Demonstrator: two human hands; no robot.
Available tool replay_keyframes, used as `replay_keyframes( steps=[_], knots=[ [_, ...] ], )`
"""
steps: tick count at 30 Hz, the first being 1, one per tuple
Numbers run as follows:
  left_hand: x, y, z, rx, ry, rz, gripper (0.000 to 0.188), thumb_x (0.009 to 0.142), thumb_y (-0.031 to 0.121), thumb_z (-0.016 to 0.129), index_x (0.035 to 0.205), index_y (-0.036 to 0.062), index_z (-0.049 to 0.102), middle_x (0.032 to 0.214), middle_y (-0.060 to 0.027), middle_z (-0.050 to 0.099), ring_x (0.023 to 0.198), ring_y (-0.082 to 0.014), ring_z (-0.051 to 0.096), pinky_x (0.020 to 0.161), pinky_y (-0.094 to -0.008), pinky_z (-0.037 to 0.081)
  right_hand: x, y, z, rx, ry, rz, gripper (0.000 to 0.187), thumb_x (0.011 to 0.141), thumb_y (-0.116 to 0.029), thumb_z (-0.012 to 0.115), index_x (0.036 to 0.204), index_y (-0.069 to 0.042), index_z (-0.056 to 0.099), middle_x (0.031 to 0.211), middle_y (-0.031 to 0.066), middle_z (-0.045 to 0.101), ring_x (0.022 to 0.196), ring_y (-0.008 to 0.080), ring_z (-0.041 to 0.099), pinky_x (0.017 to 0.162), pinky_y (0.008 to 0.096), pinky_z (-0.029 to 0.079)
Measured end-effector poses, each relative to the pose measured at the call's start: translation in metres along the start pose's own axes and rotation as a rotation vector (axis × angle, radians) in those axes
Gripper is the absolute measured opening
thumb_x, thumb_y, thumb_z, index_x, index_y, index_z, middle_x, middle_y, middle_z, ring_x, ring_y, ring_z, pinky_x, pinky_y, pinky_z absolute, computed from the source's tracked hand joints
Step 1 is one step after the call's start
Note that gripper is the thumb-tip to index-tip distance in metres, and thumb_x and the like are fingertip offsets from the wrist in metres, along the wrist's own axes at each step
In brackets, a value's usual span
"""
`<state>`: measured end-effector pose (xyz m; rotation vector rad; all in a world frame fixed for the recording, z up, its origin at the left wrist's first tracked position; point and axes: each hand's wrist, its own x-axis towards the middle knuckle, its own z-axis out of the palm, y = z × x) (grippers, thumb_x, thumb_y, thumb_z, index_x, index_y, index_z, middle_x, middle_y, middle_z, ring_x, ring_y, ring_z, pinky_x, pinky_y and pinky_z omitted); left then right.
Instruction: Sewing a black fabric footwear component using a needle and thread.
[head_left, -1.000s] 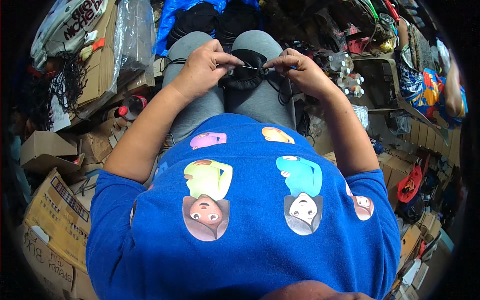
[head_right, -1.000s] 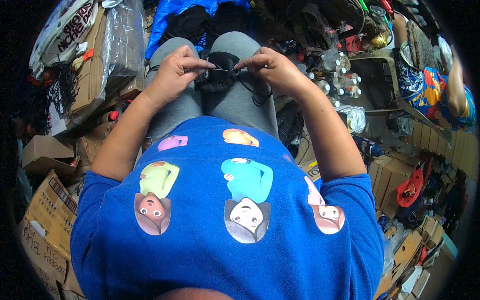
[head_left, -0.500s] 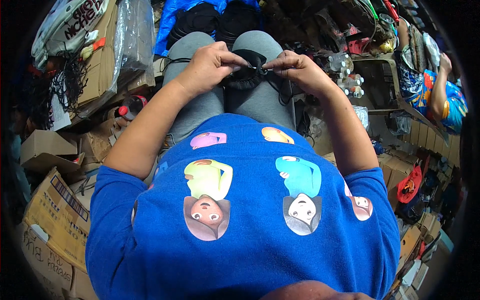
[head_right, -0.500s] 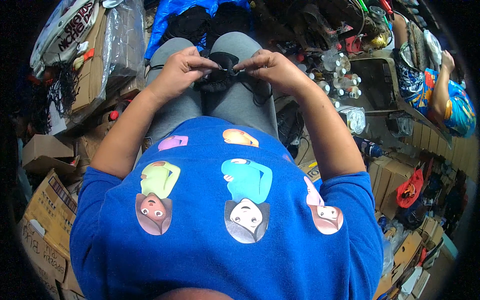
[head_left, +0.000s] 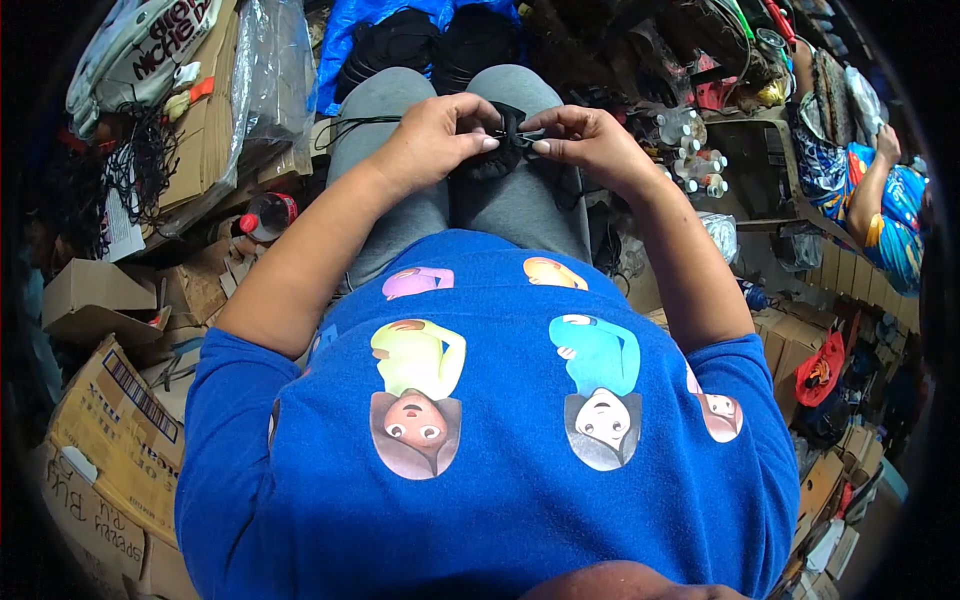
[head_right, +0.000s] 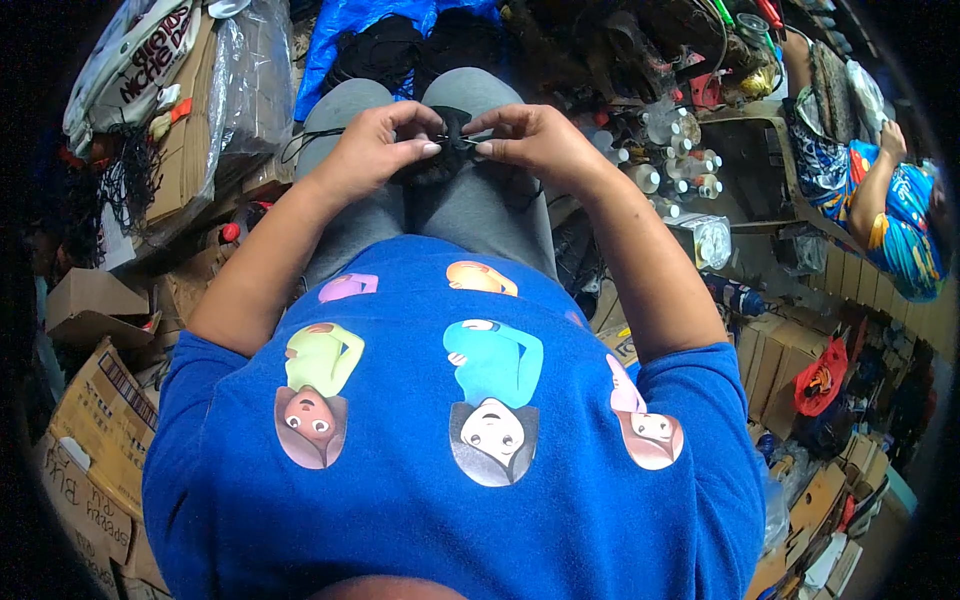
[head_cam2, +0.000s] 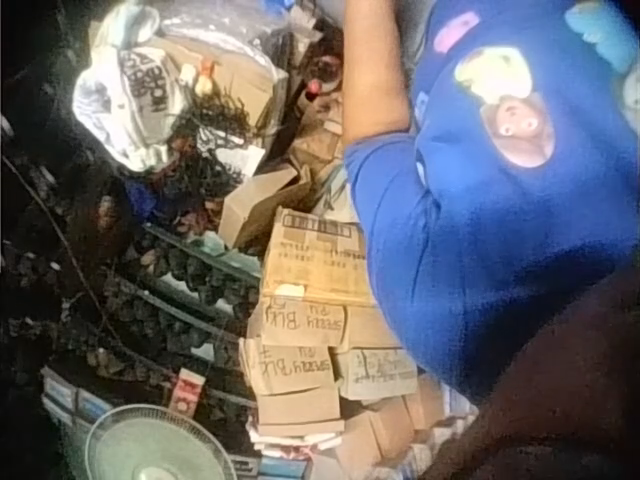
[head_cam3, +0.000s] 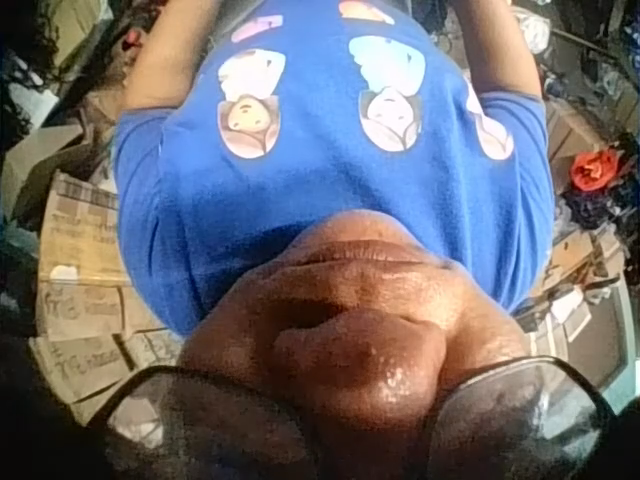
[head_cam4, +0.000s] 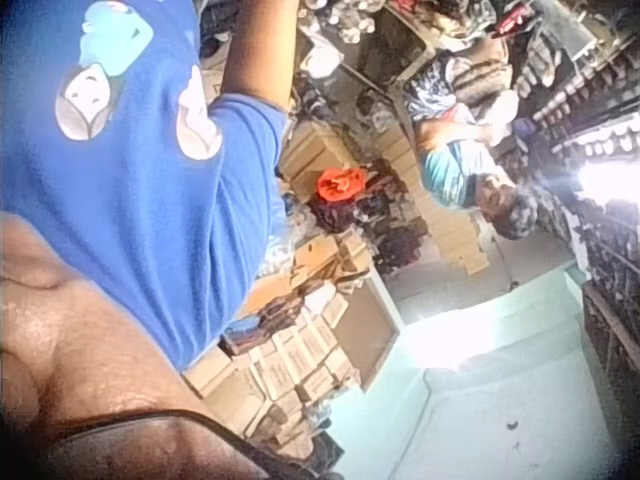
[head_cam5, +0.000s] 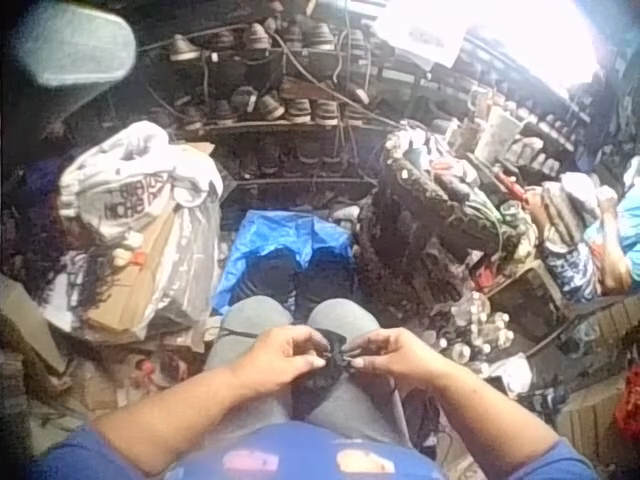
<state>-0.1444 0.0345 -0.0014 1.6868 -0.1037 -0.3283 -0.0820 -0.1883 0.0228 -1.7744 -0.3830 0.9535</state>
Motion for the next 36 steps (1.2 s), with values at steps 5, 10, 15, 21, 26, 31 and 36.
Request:
replay_keyframes(
  steps=[5,10,15,21,26,31,36],
  knots=[
    [0.011,-0.01,0.008,-0.019,-0.02,0.023,0.017,0.076,0.005,0.066,0.091,0.0005,0.06,0.084,0.0003,0.058,0.079,-0.0082,0.053,0.074,-0.0238,0.044,0.007,-0.007,0.003,-0.162,0.032,-0.062,0.015,0.08,-0.011,0.069,0.092,-0.003,0.065,0.088,-0.0002,0.064,0.082,0.0068,0.057,0.076,0.023,0.046],
    [0.002,0.004,-0.011,0.298,0.046,0.287,0.01,0.074,0.007,0.068,0.078,0.0015,0.061,0.075,-0.002,0.054,0.075,-0.0122,0.052,0.073,-0.0263,0.042,0.008,-0.003,-0.006,-0.039,0.016,-0.142,0.013,0.077,-0.013,0.071,0.079,-0.002,0.064,0.076,0.0007,0.063,0.073,0.0072,0.056,0.07,0.0222,0.045],
    [-0.013,0.013,-0.014,0.46,0.102,0.165,0.009,0.076,0.008,0.065,0.08,0.0012,0.061,0.076,-0.007,0.055,0.075,-0.0158,0.053,0.07,-0.0304,0.042,-0.003,0.006,-0.01,0.122,0.009,-0.06,0.019,0.079,-0.018,0.072,0.088,-0.006,0.061,0.082,-0.0033,0.056,0.077,0.0049,0.05,0.072,0.0199,0.04],
    [-0.001,0.026,-0.007,0.524,-0.006,0.078,0.018,0.08,0.013,0.057,0.094,0.0041,0.063,0.087,-0.0171,0.064,0.084,-0.0324,0.062,0.075,-0.0388,0.048,-0.023,0.014,-0.012,-0.011,0.069,0.019,0.019,0.078,-0.019,0.07,0.087,-0.006,0.059,0.079,-0.0034,0.056,0.078,0.005,0.052,0.071,0.0202,0.041],
    [0.001,0.026,-0.006,0.606,-0.059,0.129,0.019,0.082,0.013,0.056,0.097,0.0046,0.063,0.089,-0.0168,0.065,0.085,-0.0325,0.062,0.077,-0.039,0.048,-0.043,0.01,-0.018,0.165,0.095,0.161,0.022,0.079,-0.024,0.068,0.086,-0.004,0.061,0.083,-0.0023,0.054,0.079,0.0064,0.052,0.072,0.0213,0.041],
    [0.005,0.024,-0.003,0.596,-0.075,0.151,0.017,0.082,0.011,0.056,0.096,0.0044,0.062,0.087,-0.0165,0.064,0.083,-0.0313,0.062,0.074,-0.0371,0.048,-0.03,0.013,0.01,-0.082,0.147,-0.007,0.021,0.078,-0.018,0.071,0.09,-0.003,0.063,0.094,-0.0007,0.048,0.084,0.0082,0.049,0.075,0.0219,0.04],
    [0.004,0.021,-0.009,0.636,-0.114,0.271,0.014,0.082,0.009,0.057,0.095,0.0043,0.061,0.084,-0.016,0.063,0.081,-0.0327,0.061,0.071,-0.0368,0.047,-0.049,-0.009,-0.023,0.197,0.131,-0.081,0.014,0.076,-0.017,0.063,0.075,-0.007,0.054,0.079,-0.0019,0.048,0.077,0.0082,0.045,0.072,0.021,0.034]
  ],
)
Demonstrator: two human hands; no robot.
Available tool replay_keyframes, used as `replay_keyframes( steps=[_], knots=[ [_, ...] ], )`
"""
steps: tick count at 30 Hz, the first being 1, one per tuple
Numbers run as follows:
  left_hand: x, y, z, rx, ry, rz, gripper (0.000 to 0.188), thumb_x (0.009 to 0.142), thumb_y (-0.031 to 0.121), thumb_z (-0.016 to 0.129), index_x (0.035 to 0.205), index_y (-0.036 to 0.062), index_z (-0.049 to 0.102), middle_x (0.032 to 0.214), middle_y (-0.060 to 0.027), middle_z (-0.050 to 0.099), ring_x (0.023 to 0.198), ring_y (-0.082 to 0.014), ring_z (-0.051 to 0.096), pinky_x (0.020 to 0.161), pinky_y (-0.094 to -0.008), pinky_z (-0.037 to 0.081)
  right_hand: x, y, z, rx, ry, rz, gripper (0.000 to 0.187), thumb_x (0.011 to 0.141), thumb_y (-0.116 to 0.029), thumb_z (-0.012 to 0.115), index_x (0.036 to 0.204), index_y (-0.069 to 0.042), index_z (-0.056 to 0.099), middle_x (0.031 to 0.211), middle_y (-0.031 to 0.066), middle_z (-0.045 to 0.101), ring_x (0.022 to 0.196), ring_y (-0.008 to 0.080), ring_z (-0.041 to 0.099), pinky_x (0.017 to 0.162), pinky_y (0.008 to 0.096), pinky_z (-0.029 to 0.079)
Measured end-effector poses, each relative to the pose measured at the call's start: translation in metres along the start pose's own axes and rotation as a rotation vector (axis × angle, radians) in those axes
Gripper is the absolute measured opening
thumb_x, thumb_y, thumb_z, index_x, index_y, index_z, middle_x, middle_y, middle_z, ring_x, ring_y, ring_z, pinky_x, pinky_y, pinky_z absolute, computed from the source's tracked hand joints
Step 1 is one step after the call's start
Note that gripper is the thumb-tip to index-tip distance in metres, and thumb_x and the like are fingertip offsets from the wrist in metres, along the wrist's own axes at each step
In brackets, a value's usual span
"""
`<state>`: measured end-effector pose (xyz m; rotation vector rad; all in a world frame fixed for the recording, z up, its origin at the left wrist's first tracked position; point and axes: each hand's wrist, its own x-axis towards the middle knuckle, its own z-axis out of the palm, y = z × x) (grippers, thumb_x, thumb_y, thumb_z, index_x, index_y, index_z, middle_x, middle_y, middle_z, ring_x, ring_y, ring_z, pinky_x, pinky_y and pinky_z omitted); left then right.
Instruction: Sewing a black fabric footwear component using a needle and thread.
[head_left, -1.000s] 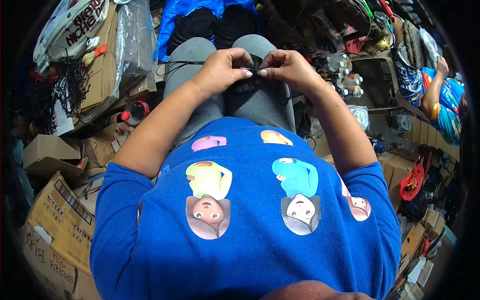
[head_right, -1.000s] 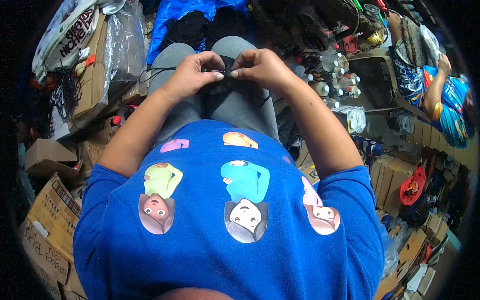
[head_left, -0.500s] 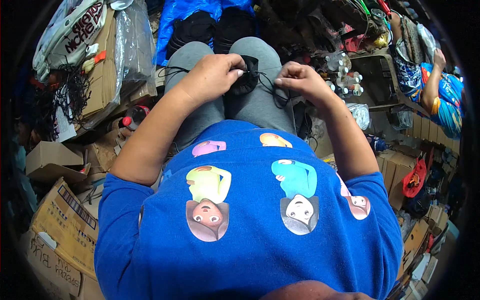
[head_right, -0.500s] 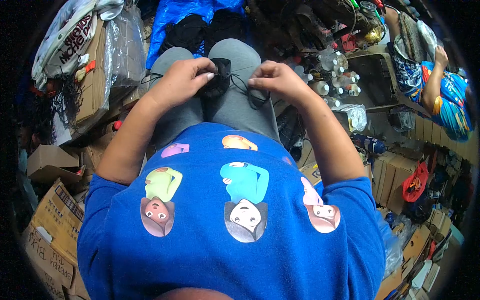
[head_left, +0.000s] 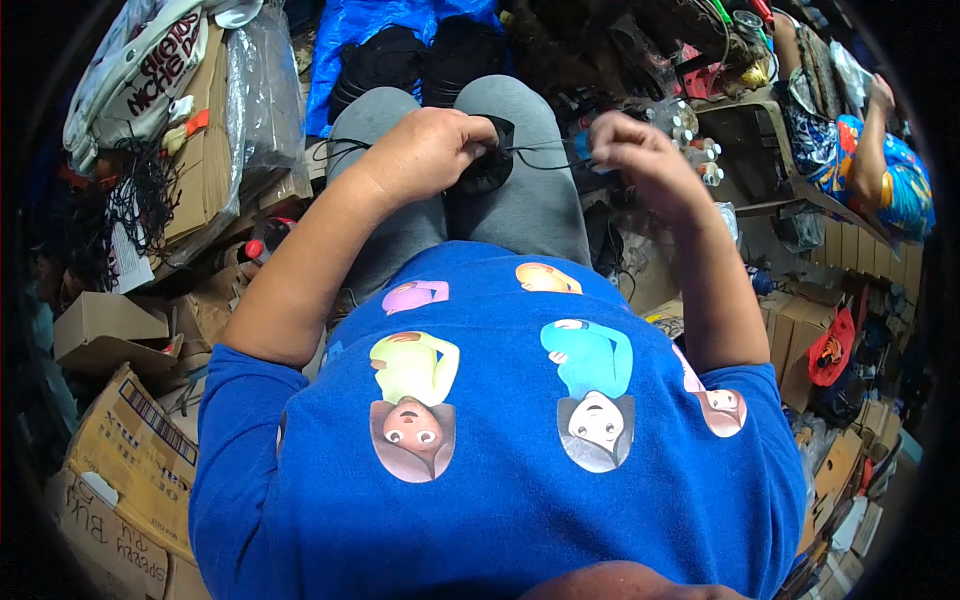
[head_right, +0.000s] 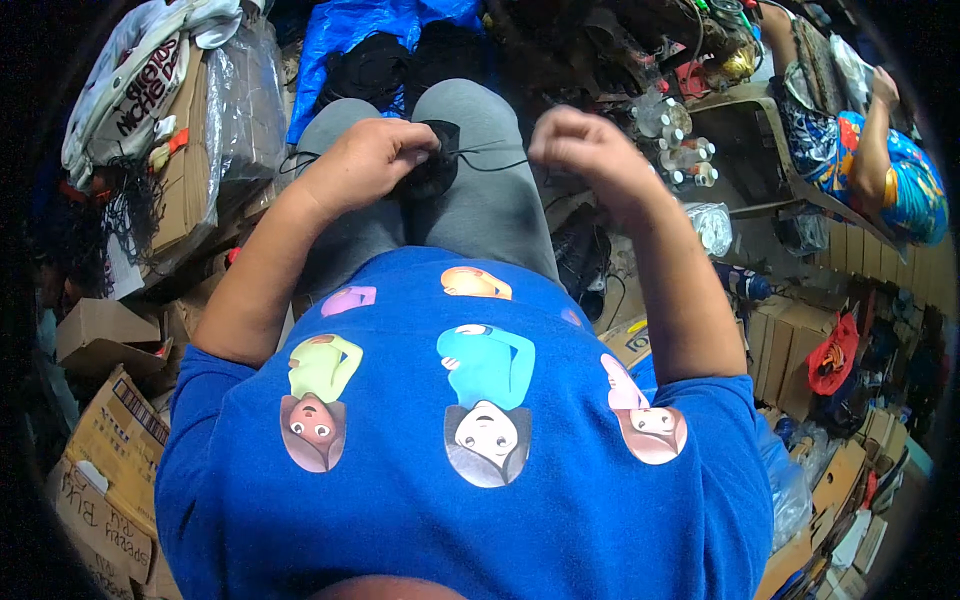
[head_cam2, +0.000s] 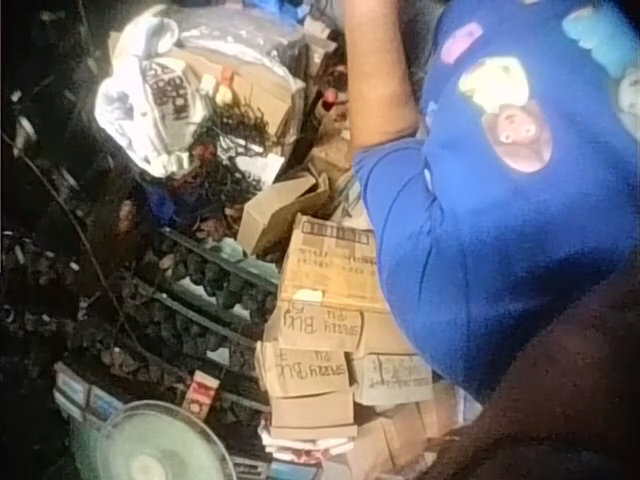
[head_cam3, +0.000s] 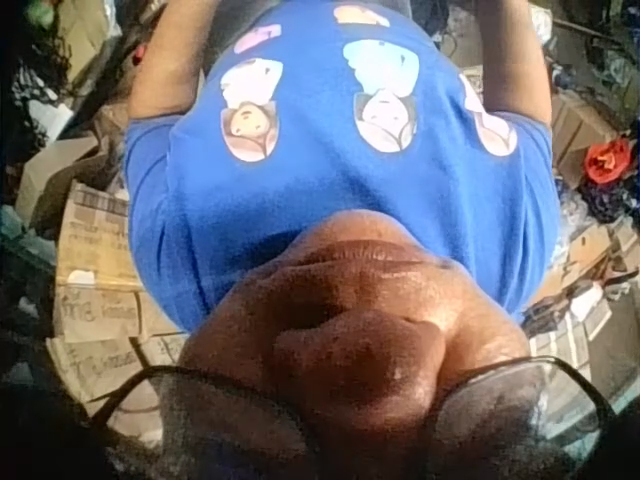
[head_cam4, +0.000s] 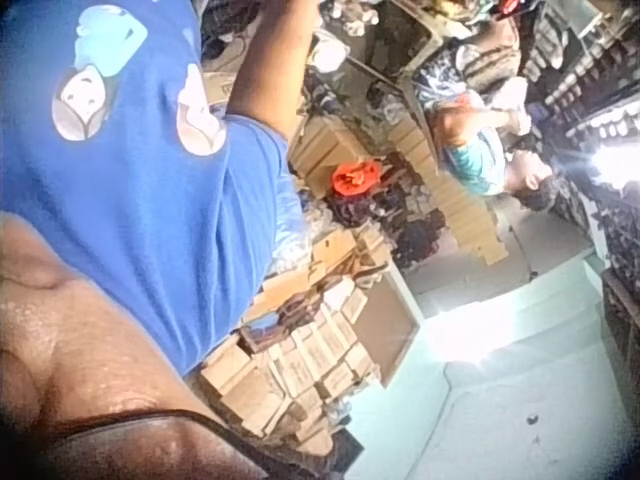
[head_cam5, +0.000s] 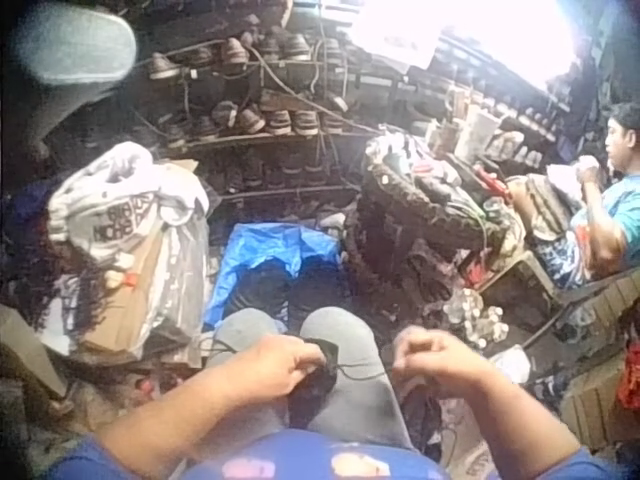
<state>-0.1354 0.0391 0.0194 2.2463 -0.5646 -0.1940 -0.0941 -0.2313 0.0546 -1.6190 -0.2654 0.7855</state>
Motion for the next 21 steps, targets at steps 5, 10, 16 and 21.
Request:
replay_keyframes(
  steps=[5,10,16,21],
  knots=[
    [0.006,0.005,-0.002,0.176,0.057,0.155,0.012,0.078,0.009,0.056,0.088,0.0066,0.063,0.081,-0.0158,0.064,0.08,-0.0339,0.061,0.071,-0.0426,0.049,0.042,0.008,-0.038,-0.894,0.343,-0.049,0.02,0.079,-0.016,0.065,0.085,0.001,0.06,0.095,0.0053,0.05,0.084,0.0138,0.055,0.074,0.0284,0.047],
    [0.0,0.001,-0.002,0.194,0.045,0.116,0.01,0.078,0.008,0.056,0.088,0.0051,0.059,0.078,-0.017,0.062,0.077,-0.0358,0.06,0.068,-0.0435,0.048,0.036,-0.038,0.013,-1.042,0.01,-0.402,0.015,0.082,-0.016,0.063,0.09,-0.003,0.063,0.091,0.0103,0.059,0.084,0.0214,0.06,0.076,0.0359,0.047],
    [-0.005,-0.004,-0.005,0.174,0.025,0.124,0.012,0.077,0.006,0.056,0.089,0.0039,0.055,0.075,-0.0167,0.06,0.075,-0.0363,0.058,0.066,-0.0442,0.045,0.047,-0.021,0.043,-1.451,-0.174,-0.512,0.007,0.08,-0.017,0.055,0.083,-0.014,0.06,0.071,0.0056,0.061,0.078,0.0252,0.061,0.078,0.0384,0.04],
    [-0.028,-0.005,-0.013,0.185,0.035,0.179,0.016,0.074,0.001,0.053,0.09,0.0062,0.055,0.076,-0.0145,0.059,0.078,-0.0336,0.058,0.068,-0.0427,0.043,0.045,-0.001,0.032,-1.247,-0.118,-0.624,0.005,0.077,-0.01,0.057,0.081,-0.013,0.058,0.067,0.0084,0.058,0.072,0.0274,0.059,0.08,0.0378,0.04]
  ],
)
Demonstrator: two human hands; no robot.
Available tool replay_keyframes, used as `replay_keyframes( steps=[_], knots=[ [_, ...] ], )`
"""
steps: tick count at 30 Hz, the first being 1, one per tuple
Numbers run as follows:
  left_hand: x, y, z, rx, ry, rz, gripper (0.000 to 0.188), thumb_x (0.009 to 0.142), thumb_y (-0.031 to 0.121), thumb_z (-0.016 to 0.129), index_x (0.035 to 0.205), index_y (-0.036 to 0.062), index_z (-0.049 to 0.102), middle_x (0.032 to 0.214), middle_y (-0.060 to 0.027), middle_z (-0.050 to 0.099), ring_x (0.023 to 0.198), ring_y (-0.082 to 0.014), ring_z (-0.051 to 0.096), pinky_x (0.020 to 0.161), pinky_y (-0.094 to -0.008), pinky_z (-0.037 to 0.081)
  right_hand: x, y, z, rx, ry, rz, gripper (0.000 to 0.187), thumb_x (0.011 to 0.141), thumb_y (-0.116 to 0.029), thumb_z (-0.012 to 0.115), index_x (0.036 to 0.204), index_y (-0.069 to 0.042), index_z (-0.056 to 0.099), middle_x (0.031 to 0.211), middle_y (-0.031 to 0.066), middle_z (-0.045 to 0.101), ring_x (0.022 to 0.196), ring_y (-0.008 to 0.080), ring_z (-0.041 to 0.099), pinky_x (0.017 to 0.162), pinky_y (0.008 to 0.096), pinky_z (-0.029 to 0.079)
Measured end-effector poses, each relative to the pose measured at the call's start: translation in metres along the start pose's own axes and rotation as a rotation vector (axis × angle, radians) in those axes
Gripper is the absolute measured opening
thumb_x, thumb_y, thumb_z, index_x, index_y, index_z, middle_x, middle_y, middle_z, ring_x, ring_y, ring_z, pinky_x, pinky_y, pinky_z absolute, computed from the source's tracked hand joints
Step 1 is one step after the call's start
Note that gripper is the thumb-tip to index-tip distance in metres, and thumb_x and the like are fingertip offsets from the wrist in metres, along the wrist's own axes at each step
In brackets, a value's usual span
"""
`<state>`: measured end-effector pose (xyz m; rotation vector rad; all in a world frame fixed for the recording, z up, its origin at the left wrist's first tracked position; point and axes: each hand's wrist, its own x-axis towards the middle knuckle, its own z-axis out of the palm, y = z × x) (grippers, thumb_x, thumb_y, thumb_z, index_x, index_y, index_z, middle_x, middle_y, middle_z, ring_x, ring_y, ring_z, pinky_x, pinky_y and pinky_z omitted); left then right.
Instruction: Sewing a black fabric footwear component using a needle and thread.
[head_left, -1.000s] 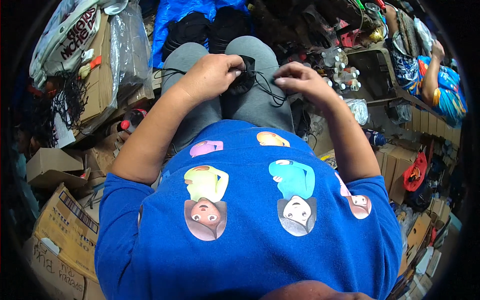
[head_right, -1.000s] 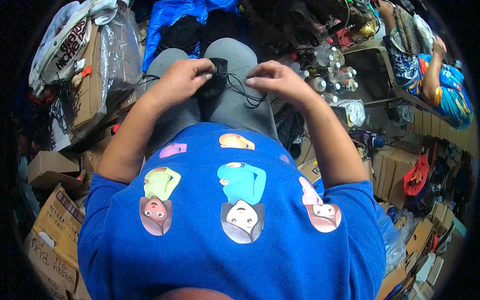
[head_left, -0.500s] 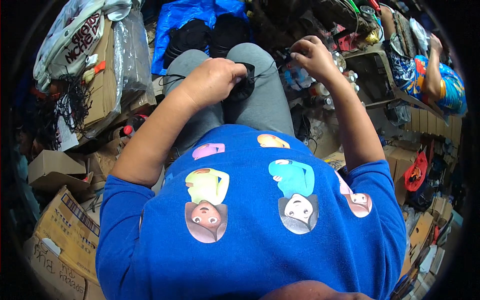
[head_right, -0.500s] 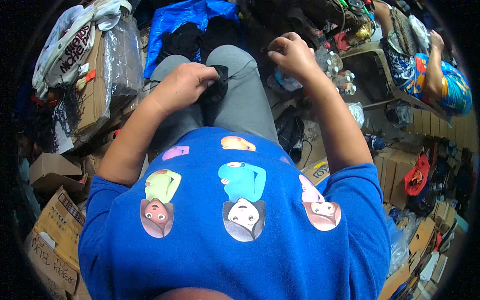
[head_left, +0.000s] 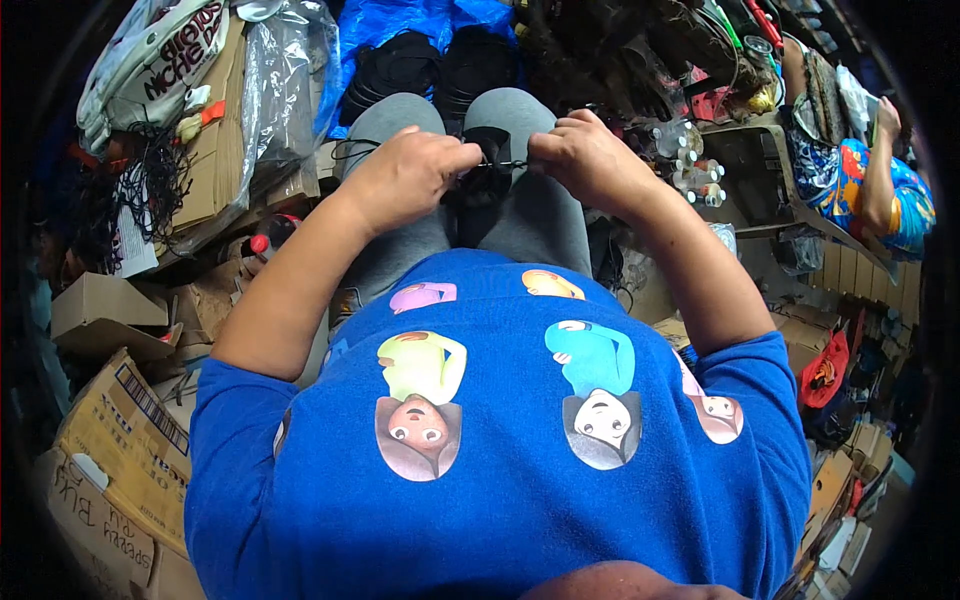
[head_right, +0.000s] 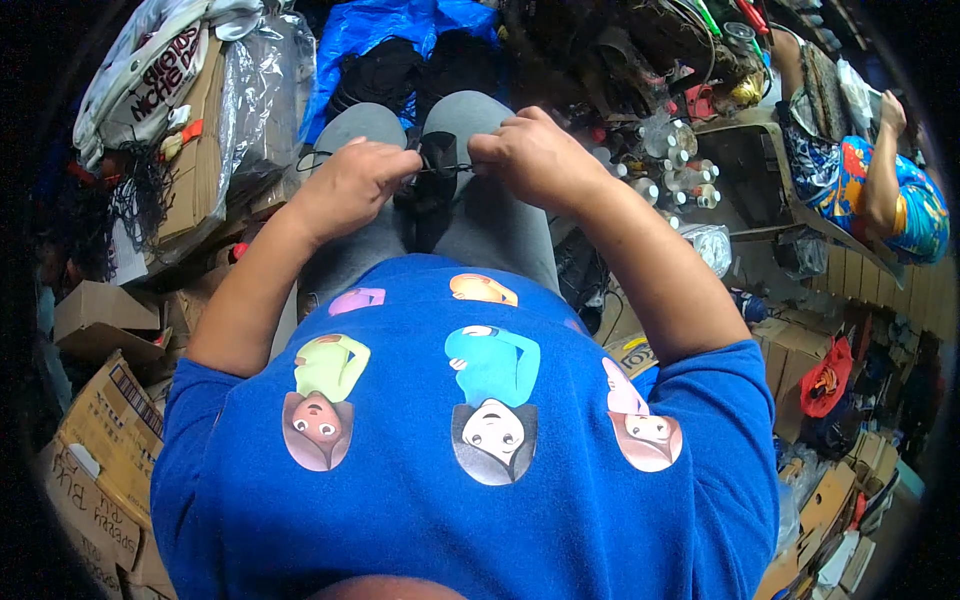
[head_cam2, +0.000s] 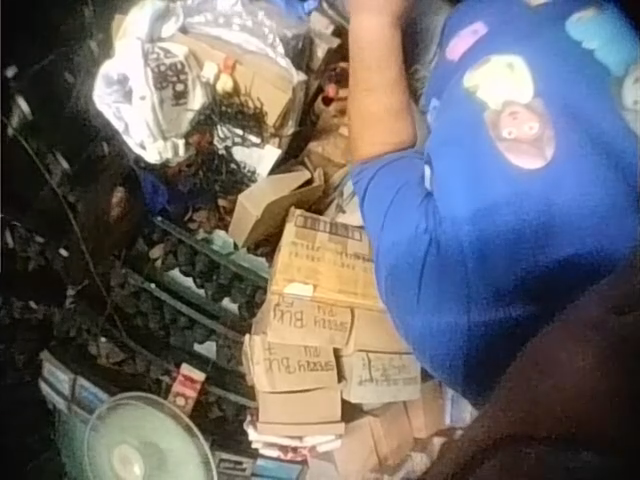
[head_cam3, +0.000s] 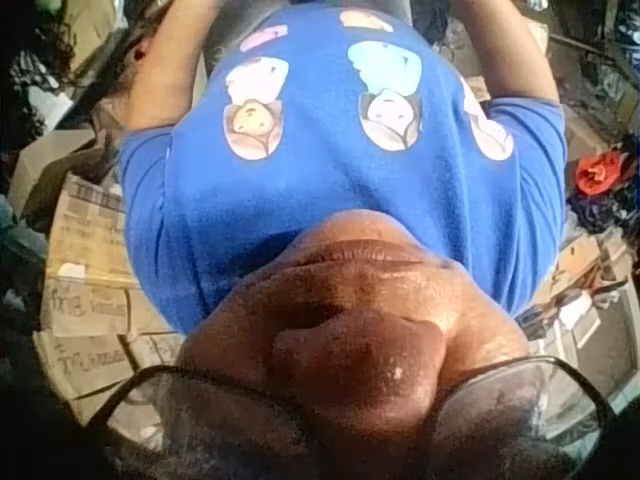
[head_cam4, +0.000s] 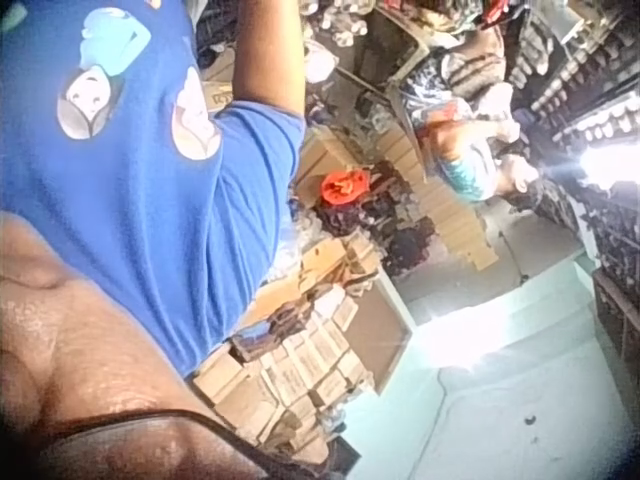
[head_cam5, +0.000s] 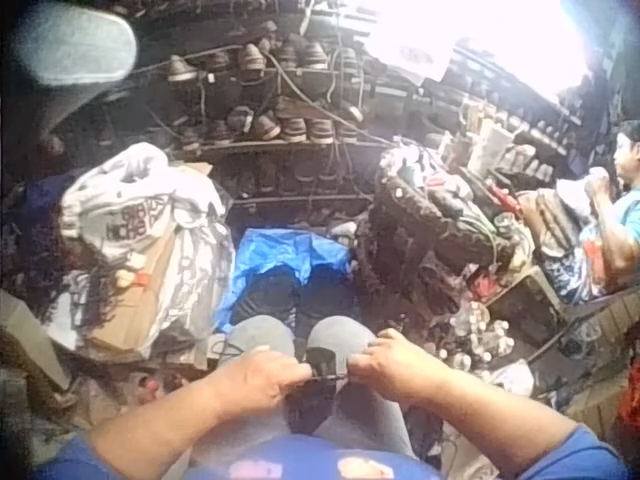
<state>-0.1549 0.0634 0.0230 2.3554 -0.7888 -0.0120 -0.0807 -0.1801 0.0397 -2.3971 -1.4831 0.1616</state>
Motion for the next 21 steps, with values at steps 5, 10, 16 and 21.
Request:
replay_keyframes(
  steps=[5,10,16,21],
  knots=[
    [-0.039,-0.01,-0.015,0.095,0.072,-0.171,0.014,0.076,0.001,0.053,0.089,0.0048,0.056,0.081,-0.0136,0.06,0.081,-0.033,0.058,0.072,-0.0414,0.043,-0.066,0.058,-0.016,0.196,-0.077,0.635,0.015,0.077,-0.002,0.061,0.09,-0.009,0.061,0.076,0.0108,0.06,0.08,0.025,0.061,0.072,0.0343,0.048],
    [0.009,0.004,0.005,0.06,0.139,-0.069,0.013,0.076,0.002,0.054,0.089,0.0051,0.057,0.08,-0.0151,0.06,0.08,-0.0347,0.058,0.07,-0.0435,0.044,-0.014,0.002,-0.078,0.189,0.276,0.156,0.015,0.079,-0.009,0.063,0.093,-0.004,0.062,0.093,0.0076,0.061,0.083,0.0244,0.062,0.07,0.033,0.049],
    [0.021,0.005,0.007,0.115,0.1,-0.039,0.015,0.074,0.002,0.054,0.089,0.0056,0.057,0.078,-0.015,0.061,0.078,-0.0346,0.059,0.069,-0.0444,0.045,0.024,-0.025,-0.046,-0.416,-0.031,-0.145,0.009,0.078,-0.019,0.058,0.082,-0.011,0.061,0.079,0.0029,0.061,0.083,0.0208,0.06,0.079,0.0342,0.04],
    [0.015,0.003,0.009,0.138,0.012,-0.083,0.016,0.076,0.004,0.051,0.091,0.007,0.055,0.078,-0.0134,0.06,0.079,-0.033,0.059,0.072,-0.0433,0.044,0.027,-0.014,-0.022,-0.382,-0.097,-0.147,0.007,0.078,-0.012,0.054,0.083,-0.011,0.059,0.069,0.0038,0.06,0.076,0.0209,0.061,0.076,0.0345,0.04]
  ],
)
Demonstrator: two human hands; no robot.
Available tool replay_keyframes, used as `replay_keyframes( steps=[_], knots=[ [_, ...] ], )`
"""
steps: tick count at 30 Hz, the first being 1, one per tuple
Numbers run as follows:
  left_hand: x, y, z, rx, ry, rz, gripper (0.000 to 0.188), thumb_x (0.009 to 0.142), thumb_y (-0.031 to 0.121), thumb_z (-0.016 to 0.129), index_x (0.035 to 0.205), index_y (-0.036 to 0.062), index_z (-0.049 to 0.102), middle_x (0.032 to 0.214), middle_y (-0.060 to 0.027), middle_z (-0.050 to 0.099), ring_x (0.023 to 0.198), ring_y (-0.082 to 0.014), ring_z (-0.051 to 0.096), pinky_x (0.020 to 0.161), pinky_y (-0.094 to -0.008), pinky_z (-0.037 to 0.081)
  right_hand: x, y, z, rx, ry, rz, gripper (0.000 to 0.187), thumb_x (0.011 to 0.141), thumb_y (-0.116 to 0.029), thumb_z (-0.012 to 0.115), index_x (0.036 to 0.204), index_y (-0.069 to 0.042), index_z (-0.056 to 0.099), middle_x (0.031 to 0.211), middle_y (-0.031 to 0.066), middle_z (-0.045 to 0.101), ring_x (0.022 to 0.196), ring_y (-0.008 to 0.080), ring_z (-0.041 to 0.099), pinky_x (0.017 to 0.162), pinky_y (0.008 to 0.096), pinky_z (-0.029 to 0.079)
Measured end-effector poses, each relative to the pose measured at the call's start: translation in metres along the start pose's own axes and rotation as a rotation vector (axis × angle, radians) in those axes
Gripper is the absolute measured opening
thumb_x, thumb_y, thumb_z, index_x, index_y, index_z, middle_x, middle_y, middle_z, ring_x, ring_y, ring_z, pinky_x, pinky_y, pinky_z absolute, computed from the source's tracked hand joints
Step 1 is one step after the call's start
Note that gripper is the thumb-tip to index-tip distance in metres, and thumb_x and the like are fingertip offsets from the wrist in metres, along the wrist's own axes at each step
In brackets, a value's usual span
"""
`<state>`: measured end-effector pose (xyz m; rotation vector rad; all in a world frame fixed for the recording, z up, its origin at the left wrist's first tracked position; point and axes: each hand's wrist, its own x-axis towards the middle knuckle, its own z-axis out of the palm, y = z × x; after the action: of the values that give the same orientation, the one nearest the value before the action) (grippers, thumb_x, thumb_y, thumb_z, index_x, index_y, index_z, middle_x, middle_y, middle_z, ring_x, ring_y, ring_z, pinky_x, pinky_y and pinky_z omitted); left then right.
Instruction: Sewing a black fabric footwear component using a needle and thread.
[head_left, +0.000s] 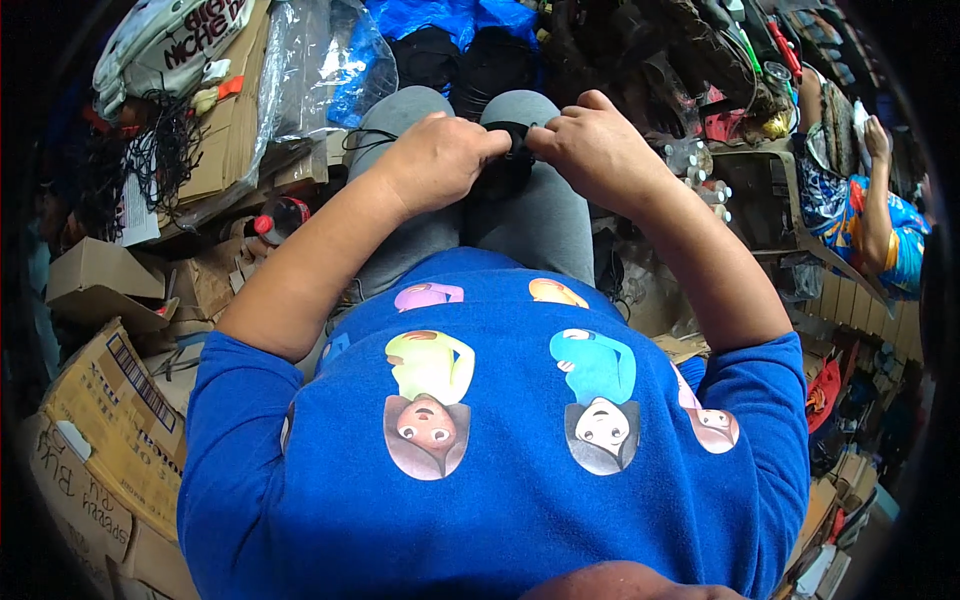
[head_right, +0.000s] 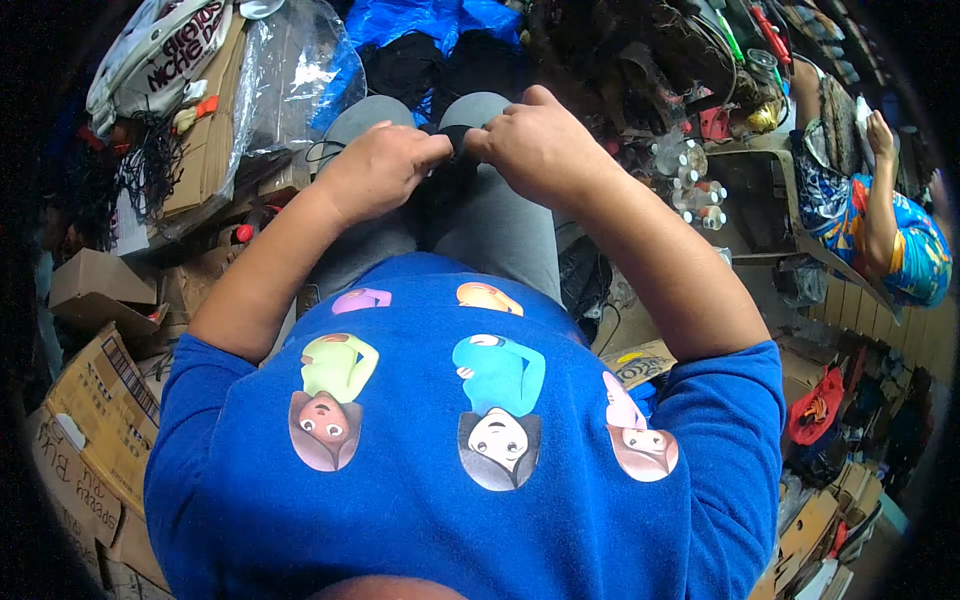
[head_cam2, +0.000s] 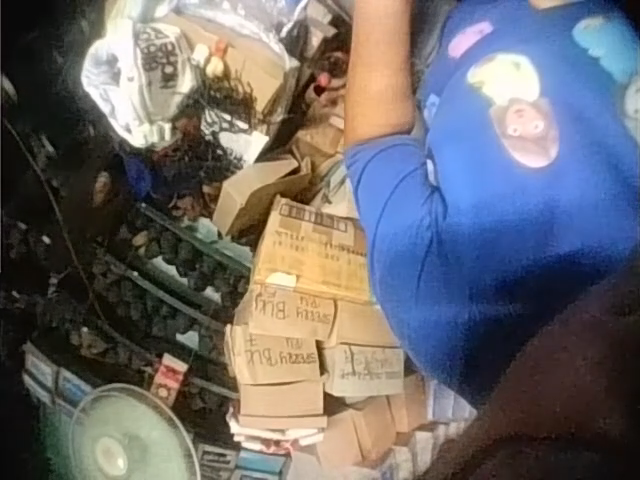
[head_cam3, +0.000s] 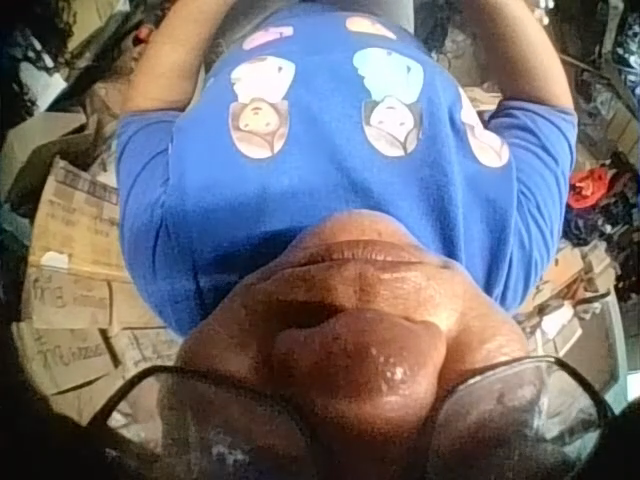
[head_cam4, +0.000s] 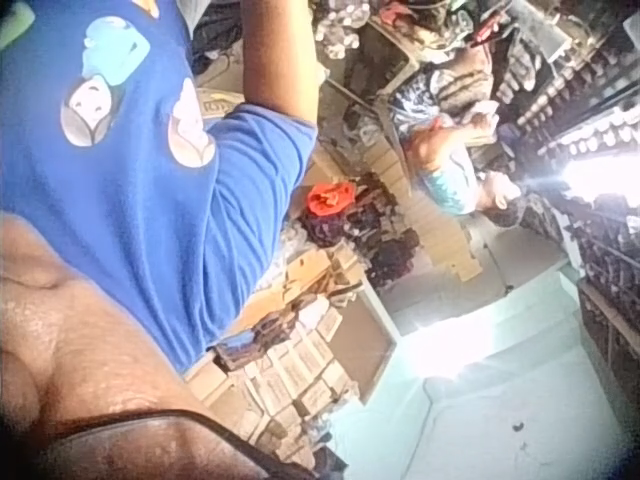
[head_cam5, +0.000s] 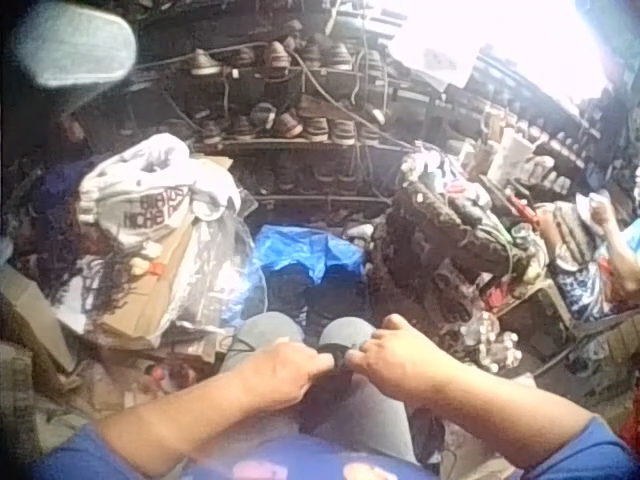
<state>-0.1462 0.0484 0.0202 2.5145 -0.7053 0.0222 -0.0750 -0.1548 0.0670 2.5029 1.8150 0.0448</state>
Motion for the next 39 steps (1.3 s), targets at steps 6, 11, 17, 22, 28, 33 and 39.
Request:
replay_keyframes(
  steps=[6,11,17,22,28,33,39],
  knots=[
    [-0.038,-0.025,-0.006,0.122,0.066,0.034,0.011,0.076,0.006,0.051,0.087,0.0061,0.056,0.077,-0.0111,0.061,0.078,-0.0306,0.061,0.069,-0.0416,0.045,-0.015,0.012,0.021,0.255,0.006,0.011,0.005,0.078,-0.013,0.055,0.082,-0.013,0.058,0.067,0.0047,0.059,0.072,0.0238,0.06,0.075,0.0368,0.04],
    [-0.109,-0.044,-0.039,-0.178,0.255,-0.301,0.01,0.08,0.007,0.061,0.09,0.0051,0.061,0.082,-0.0074,0.063,0.076,-0.0185,0.059,0.069,-0.031,0.044,-0.049,0.035,0.026,0.773,-0.079,0.494,0.01,0.083,-0.016,0.062,0.082,-0.006,0.061,0.071,0.0033,0.061,0.069,0.0165,0.059,0.074,0.0307,0.044],
    [-0.044,-0.005,-0.079,-1.062,0.502,-0.101,0.009,0.087,0.012,0.06,0.09,0.0044,0.064,0.082,-0.0012,0.061,0.071,-0.0097,0.056,0.066,-0.0221,0.044,0.002,0.01,0.039,1.909,0.474,0.538,0.022,0.09,-0.024,0.058,0.099,-0.004,0.057,0.089,0.0074,0.062,0.087,0.018,0.059,0.084,0.0319,0.044],
    [-0.053,-0.013,-0.07,-1.613,0.234,0.02,0.011,0.091,0.013,0.053,0.097,0.0072,0.06,0.084,-0.0007,0.059,0.075,-0.0113,0.055,0.062,-0.0216,0.043,-0.008,0.017,0.067,2.051,0.714,0.539,0.02,0.093,-0.028,0.053,0.088,-0.009,0.05,0.067,0.0028,0.054,0.061,0.0141,0.055,0.068,0.0314,0.049],
    [-0.082,-0.015,-0.065,-0.973,0.407,-0.369,0.011,0.087,0.013,0.057,0.096,0.0089,0.061,0.082,0.0032,0.055,0.069,-0.0066,0.05,0.06,-0.0212,0.041,-0.029,0.027,-0.029,2.231,1.148,0.738,0.027,0.096,-0.037,0.042,0.088,-0.012,0.05,0.066,-0.0005,0.035,0.068,0.0143,0.04,0.087,0.0417,0.041],
    [-0.089,-0.008,-0.053,-0.17,0.137,-0.149,0.01,0.077,0.007,0.065,0.084,0.0017,0.061,0.078,-0.0107,0.057,0.071,-0.0221,0.056,0.064,-0.0311,0.044,-0.06,0.039,-0.054,1.893,0.136,0.08,0.024,0.093,-0.03,0.051,0.092,-0.009,0.062,0.083,0.0037,0.057,0.074,0.011,0.053,0.073,0.0303,0.043],
    [-0.198,-0.06,-0.187,0.427,0.573,-0.564,0.015,0.083,0.008,0.06,0.096,0.0034,0.065,0.09,-0.0082,0.063,0.087,-0.0185,0.059,0.08,-0.0275,0.045,-0.18,0.086,0.02,0.637,-0.188,0.866,0.027,0.084,-0.019,0.063,0.107,-0.005,0.064,0.088,0.0081,0.067,0.074,0.0126,0.059,0.07,0.028,0.047]
  ],
)
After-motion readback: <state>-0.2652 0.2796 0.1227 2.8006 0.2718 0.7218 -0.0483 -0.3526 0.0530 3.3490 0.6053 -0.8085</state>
